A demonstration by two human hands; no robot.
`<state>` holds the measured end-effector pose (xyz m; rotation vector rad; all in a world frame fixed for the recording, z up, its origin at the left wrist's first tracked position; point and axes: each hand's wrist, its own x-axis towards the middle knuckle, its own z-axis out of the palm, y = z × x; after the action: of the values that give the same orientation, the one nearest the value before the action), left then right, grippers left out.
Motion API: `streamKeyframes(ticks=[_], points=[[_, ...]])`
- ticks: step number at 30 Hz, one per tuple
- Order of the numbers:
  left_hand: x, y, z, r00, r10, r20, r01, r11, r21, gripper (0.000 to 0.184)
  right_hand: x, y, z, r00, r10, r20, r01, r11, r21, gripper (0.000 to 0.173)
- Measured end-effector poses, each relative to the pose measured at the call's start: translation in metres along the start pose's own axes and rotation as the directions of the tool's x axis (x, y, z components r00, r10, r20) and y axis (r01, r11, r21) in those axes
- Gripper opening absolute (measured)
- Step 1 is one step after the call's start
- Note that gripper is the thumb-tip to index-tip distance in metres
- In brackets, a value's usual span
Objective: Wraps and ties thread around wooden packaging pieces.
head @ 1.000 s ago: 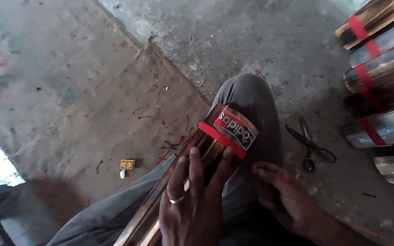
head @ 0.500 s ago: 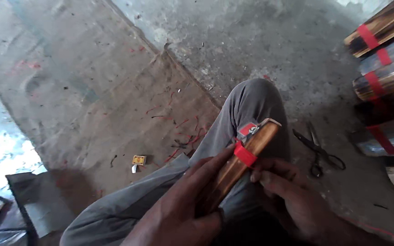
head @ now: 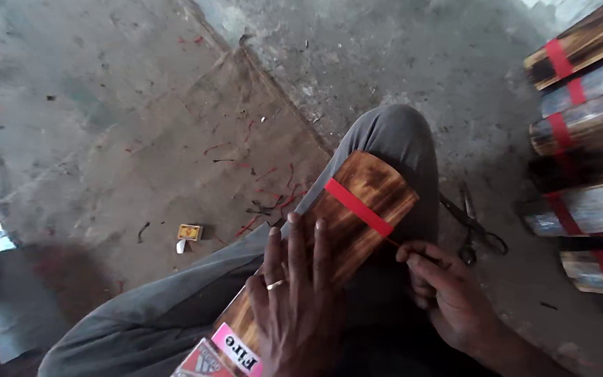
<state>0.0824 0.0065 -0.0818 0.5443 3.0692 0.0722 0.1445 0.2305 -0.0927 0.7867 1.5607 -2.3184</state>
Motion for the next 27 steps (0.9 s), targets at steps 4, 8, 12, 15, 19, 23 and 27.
streamKeyframes(ticks=[4, 8, 12, 15, 19, 23, 27], points=[[0.003, -0.008, -0.006, 1.000, 0.009, 0.010, -0.009, 1.000, -0.027, 0.105, 0.000, -0.001, -0.002, 0.999, -0.020, 0.030, 0.018, 0.999, 0.041, 0.019], [0.009, -0.026, -0.037, 0.980, 0.061, 0.188, -0.016, 0.973, -0.232, 0.110, 0.001, -0.018, 0.007, 0.987, -0.053, 0.152, 0.049, 0.998, 0.033, 0.019], [0.021, -0.054, -0.083, 0.800, 0.261, 0.541, 0.161, 0.774, -0.612, 0.111, -0.001, -0.047, 0.026, 0.950, -0.116, 0.288, 0.104, 0.993, 0.057, 0.016], [0.026, -0.067, -0.092, 0.683, 0.400, 0.611, 0.327, 0.580, -0.746, 0.097, 0.001, -0.056, 0.036, 0.913, -0.169, 0.372, 0.128, 0.983, 0.134, 0.018], [0.016, -0.072, -0.093, 0.887, 0.207, 0.412, 0.147, 0.719, -0.679, 0.072, 0.015, -0.047, 0.037, 0.952, -0.066, 0.299, 0.038, 0.994, 0.099, 0.020], [-0.003, -0.020, -0.075, 0.996, 0.086, -0.013, -0.086, 0.992, -0.090, 0.076, 0.023, -0.037, 0.037, 0.975, 0.025, 0.221, -0.042, 0.996, 0.074, 0.020], [-0.005, 0.010, -0.024, 0.994, 0.067, -0.090, -0.049, 0.980, 0.191, 0.086, 0.018, -0.028, 0.031, 0.984, 0.071, 0.163, -0.085, 0.993, 0.079, 0.018]])
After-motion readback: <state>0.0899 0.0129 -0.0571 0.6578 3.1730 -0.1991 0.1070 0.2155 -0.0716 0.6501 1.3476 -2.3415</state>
